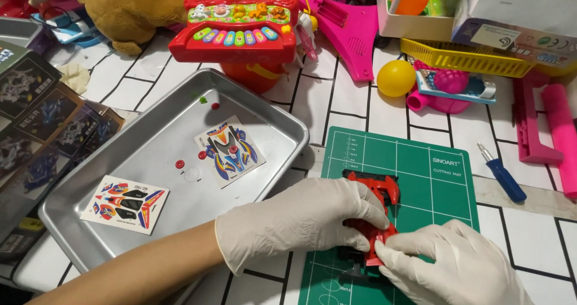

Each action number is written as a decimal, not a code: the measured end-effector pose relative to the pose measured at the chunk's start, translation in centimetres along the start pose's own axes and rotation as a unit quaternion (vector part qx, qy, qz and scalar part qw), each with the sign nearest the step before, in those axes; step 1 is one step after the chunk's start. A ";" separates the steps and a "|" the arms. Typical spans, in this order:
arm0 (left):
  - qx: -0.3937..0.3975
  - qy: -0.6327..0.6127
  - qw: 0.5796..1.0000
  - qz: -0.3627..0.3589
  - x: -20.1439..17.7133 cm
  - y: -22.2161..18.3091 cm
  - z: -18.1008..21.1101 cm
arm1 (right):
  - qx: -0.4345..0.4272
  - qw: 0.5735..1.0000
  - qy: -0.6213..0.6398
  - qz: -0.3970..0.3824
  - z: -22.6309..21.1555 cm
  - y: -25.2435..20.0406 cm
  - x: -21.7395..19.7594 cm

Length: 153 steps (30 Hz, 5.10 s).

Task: Assembling a red miniature toy car by inserting AA batteries into the chassis and then snapping the plastic body shell into place.

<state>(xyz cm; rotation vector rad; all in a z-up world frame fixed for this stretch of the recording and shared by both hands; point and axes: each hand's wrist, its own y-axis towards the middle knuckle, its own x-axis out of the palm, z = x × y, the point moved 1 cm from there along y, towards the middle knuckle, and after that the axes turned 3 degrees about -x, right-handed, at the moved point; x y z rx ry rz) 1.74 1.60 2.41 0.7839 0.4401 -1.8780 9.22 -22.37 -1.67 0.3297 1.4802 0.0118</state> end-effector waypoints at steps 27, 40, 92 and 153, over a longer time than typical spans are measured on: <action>0.059 -0.013 0.996 0.069 1.9 0.9 -4.4 | 0.019 0.999 0.016 0.026 1.1 0.2 1.3; 0.047 -0.021 0.997 0.063 1.8 0.9 -4.4 | 0.014 0.997 -0.025 0.076 -1.0 2.0 -1.2; -0.019 0.044 0.990 0.129 -6.2 -1.7 1.0 | 0.020 0.977 0.065 0.202 2.0 0.8 -3.2; -0.176 -0.083 0.980 -0.029 0.6 -3.7 -0.4 | -0.090 0.978 0.034 0.186 2.2 0.9 -2.8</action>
